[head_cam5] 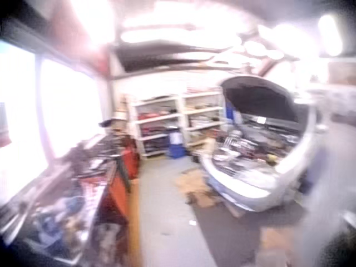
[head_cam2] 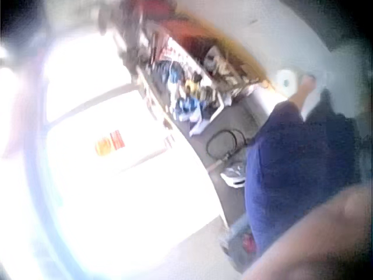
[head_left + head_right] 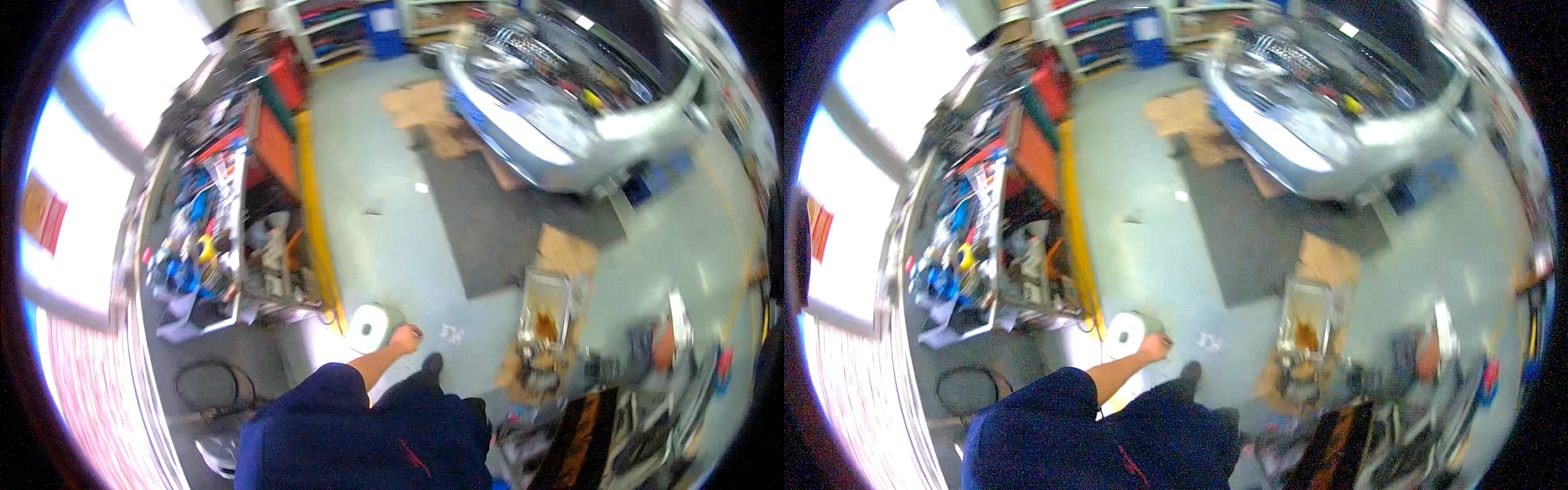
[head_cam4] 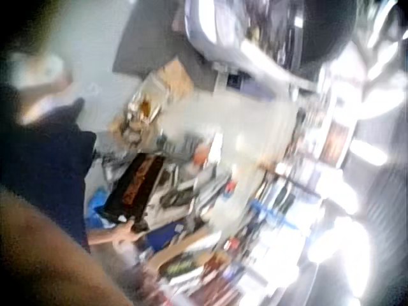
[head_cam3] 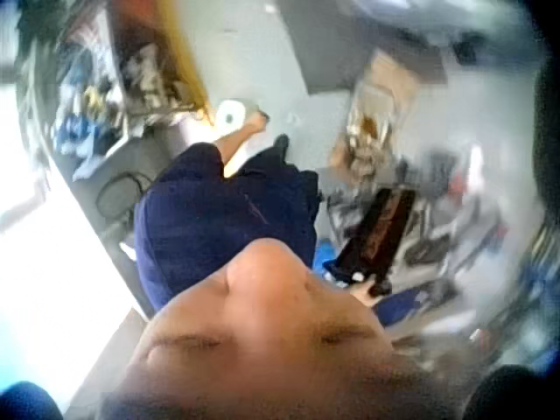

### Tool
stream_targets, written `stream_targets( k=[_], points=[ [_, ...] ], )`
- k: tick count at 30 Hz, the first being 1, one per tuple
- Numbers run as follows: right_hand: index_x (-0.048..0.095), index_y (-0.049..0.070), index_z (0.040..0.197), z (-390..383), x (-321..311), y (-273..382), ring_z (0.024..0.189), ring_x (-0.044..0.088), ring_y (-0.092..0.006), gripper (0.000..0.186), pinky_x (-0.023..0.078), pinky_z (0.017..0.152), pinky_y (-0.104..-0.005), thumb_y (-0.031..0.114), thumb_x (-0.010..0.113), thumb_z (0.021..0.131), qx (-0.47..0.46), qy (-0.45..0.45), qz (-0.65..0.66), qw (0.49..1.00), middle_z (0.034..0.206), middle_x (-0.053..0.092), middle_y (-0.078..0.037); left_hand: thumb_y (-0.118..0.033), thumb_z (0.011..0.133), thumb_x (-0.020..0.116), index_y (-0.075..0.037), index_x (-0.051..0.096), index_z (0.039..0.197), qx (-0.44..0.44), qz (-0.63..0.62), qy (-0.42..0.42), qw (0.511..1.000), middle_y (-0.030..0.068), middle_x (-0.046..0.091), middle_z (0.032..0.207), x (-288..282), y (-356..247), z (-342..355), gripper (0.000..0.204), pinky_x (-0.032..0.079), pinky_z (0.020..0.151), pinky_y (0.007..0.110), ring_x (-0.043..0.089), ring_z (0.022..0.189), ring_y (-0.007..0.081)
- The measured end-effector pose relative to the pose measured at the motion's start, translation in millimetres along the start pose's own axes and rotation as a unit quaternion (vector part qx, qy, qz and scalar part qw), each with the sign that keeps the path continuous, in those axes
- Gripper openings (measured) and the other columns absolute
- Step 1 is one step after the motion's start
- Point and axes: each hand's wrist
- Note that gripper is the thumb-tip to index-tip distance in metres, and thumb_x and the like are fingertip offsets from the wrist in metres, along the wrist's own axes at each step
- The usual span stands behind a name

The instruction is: The person uses a wrench to loosen bolts on a car engine's cylinder head. They then remove the cylinder head and place it on a workbench. Finally, they spray a cleaning agent onto the cylinder head using a spray can.

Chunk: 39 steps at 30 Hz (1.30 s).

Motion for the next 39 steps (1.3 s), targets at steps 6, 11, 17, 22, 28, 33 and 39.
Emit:
stream_targets(
  k=[6,11,17,22,28,33,39],
  points=[
    [0.067,-0.007,0.133,45,181,160,0.110,0.068,-0.0349,0.062,0.052,0.102,-0.0475,0.021,0.091,0.083,-0.101,0.278,0.110,0.949,0.124,0.073,-0.023,-0.034,0.084,0.080,-0.008,0.080,0.096,-0.018,-0.121,-0.113,0.986,0.0195,0.076,0.096,-61,6,-12,0.029,0.059,0.088,0.045,0.074,0.097,0.0358],
    [0.067,-0.007,0.132,44,313,317,0.108,0.070,-0.0358,0.058,0.054,0.100,-0.0445,0.022,0.087,0.087,-0.223,0.433,0.186,0.853,0.124,0.074,-0.023,-0.040,0.079,0.083,-0.005,0.079,0.098,-0.257,-0.127,-0.144,0.947,0.0205,0.077,0.101,-85,83,-55,0.040,0.058,0.090,0.046,0.074,0.099,0.0369],
    [0.069,-0.003,0.126,7,395,524,0.103,0.072,-0.0412,0.058,0.054,0.098,-0.0498,0.029,0.087,0.082,-0.392,0.478,0.084,0.781,0.118,0.076,-0.022,-0.043,0.085,0.080,0.003,0.079,0.100,-0.525,-0.208,-0.239,0.790,0.0266,0.076,0.109,-58,129,-150,0.049,0.058,0.094,0.044,0.074,0.106,0.0382],
    [0.060,-0.008,0.131,-13,501,611,0.118,0.064,-0.0451,0.074,0.050,0.105,-0.0497,0.031,0.087,0.074,-0.458,0.471,0.108,0.746,0.127,0.065,-0.031,-0.051,0.087,0.071,0.001,0.080,0.099,-0.506,-0.199,-0.275,0.793,0.0262,0.076,0.107,-61,81,-129,0.054,0.056,0.096,0.047,0.073,0.104,0.0419],
    [0.062,-0.012,0.120,-58,588,699,0.115,0.066,-0.0444,0.061,0.050,0.102,-0.0496,0.008,0.081,0.066,-0.483,0.546,0.184,0.659,0.119,0.068,-0.031,-0.045,0.082,0.080,-0.006,0.083,0.093,-0.500,-0.281,-0.314,0.756,0.0183,0.079,0.100,-50,3,-95,0.041,0.059,0.092,0.043,0.076,0.098,0.0342],
    [0.064,-0.009,0.106,-94,619,775,0.089,0.070,-0.0418,0.047,0.055,0.085,-0.0474,0.008,0.080,0.064,-0.471,0.590,0.241,0.610,0.093,0.071,-0.025,-0.044,0.081,0.080,-0.007,0.082,0.094,-0.521,-0.263,-0.238,0.776,0.0191,0.079,0.101,-72,-1,-33,0.039,0.059,0.093,0.043,0.076,0.099,0.0345],
    [0.060,-0.008,0.128,-117,700,828,0.101,0.065,-0.0286,0.067,0.053,0.092,-0.0402,0.001,0.083,0.066,-0.323,0.655,0.261,0.632,0.115,0.065,-0.017,-0.040,0.084,0.072,-0.007,0.081,0.106,-0.501,-0.246,-0.220,0.800,0.0209,0.077,0.109,-133,73,76,0.040,0.058,0.095,0.045,0.074,0.108,0.0352]
  ],
)
Point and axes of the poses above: each hand's wrist, its own z-axis towards the middle knuckle, its own x-axis out of the palm, y = z × x
